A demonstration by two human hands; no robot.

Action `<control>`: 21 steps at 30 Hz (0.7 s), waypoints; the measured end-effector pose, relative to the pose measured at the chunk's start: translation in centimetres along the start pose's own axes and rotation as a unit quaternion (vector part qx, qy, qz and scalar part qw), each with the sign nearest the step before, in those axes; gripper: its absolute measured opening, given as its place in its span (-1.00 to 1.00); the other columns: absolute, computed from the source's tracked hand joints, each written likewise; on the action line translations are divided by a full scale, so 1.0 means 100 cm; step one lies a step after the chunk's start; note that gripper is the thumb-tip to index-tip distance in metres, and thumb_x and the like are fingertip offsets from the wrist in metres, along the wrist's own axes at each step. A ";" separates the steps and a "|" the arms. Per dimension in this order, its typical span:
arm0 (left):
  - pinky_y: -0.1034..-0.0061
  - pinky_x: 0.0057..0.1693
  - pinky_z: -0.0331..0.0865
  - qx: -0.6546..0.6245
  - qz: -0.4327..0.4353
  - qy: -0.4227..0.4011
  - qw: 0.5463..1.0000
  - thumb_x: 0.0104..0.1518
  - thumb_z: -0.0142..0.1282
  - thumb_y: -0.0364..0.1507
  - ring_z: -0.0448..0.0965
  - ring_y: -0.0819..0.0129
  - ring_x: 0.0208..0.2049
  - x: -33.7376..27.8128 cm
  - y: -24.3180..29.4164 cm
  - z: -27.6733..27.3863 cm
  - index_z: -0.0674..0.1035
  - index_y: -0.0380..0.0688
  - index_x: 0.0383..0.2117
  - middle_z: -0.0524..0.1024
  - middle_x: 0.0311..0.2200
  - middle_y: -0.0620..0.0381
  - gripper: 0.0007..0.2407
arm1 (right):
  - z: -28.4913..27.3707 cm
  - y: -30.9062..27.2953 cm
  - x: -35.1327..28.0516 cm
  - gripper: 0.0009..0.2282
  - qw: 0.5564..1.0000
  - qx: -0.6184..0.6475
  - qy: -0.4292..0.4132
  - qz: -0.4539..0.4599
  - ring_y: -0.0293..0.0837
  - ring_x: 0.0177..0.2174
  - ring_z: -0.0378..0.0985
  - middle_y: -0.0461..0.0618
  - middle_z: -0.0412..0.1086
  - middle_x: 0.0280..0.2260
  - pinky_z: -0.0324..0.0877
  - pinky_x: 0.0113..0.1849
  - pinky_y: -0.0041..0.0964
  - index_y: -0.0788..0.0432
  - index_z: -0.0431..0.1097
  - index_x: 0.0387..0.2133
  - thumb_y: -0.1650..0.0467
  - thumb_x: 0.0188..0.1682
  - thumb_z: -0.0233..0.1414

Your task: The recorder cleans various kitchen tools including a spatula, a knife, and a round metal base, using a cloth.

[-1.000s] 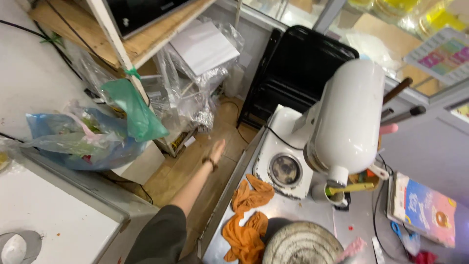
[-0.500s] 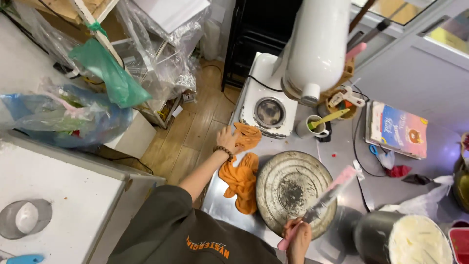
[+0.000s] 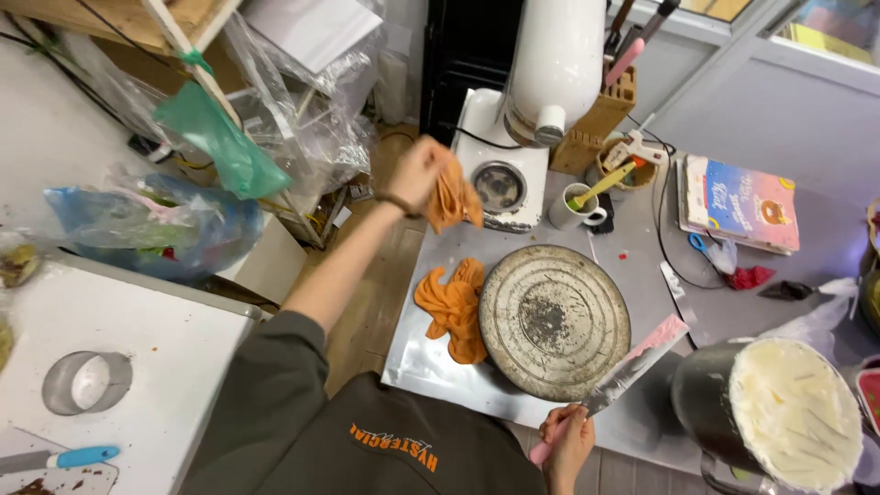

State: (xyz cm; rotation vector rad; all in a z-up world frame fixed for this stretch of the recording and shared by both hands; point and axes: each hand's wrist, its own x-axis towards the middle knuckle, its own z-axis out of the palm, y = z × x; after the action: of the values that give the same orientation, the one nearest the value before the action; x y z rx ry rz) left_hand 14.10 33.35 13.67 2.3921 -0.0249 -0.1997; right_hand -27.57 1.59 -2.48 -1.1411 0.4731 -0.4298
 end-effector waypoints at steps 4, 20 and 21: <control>0.35 0.09 0.47 -0.473 0.298 0.109 0.822 0.36 -0.04 -0.12 0.56 0.25 -0.09 -0.035 -0.023 -0.079 0.47 -0.12 -0.04 0.57 -0.14 0.01 -0.67 | 0.014 0.008 0.012 -0.68 0.999 -0.009 -0.024 0.028 -0.26 -0.75 0.15 0.10 0.29 -0.60 0.15 -0.64 -0.37 0.21 0.18 -0.37 0.22 0.25 -0.23; 0.46 0.22 0.33 -0.612 0.082 -0.166 0.769 0.32 -0.11 -0.25 0.43 0.35 0.14 -0.187 -0.076 0.171 0.37 -0.10 0.21 0.42 0.16 0.09 -0.62 | 0.173 -0.074 -0.010 -0.81 0.945 -0.002 -0.293 0.147 -0.22 -0.68 0.29 -0.02 0.34 -0.53 0.28 -0.62 -0.34 0.18 0.21 -0.25 0.30 0.04 -0.16; 0.46 0.21 0.33 -0.590 0.085 -0.173 0.784 0.31 -0.10 -0.25 0.44 0.34 0.13 -0.182 -0.071 0.196 0.38 -0.10 0.19 0.42 0.15 0.09 -0.63 | 0.162 -0.068 -0.001 -0.81 0.948 -0.002 -0.284 0.144 -0.22 -0.68 0.29 -0.02 0.34 -0.53 0.28 -0.62 -0.34 0.18 0.21 -0.25 0.30 0.04 -0.16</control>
State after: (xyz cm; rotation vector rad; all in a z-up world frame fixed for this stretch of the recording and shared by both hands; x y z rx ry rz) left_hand -7.15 26.73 -2.85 1.0580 -0.2187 -0.4154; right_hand -19.13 11.45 9.35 -1.1195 0.1263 0.1597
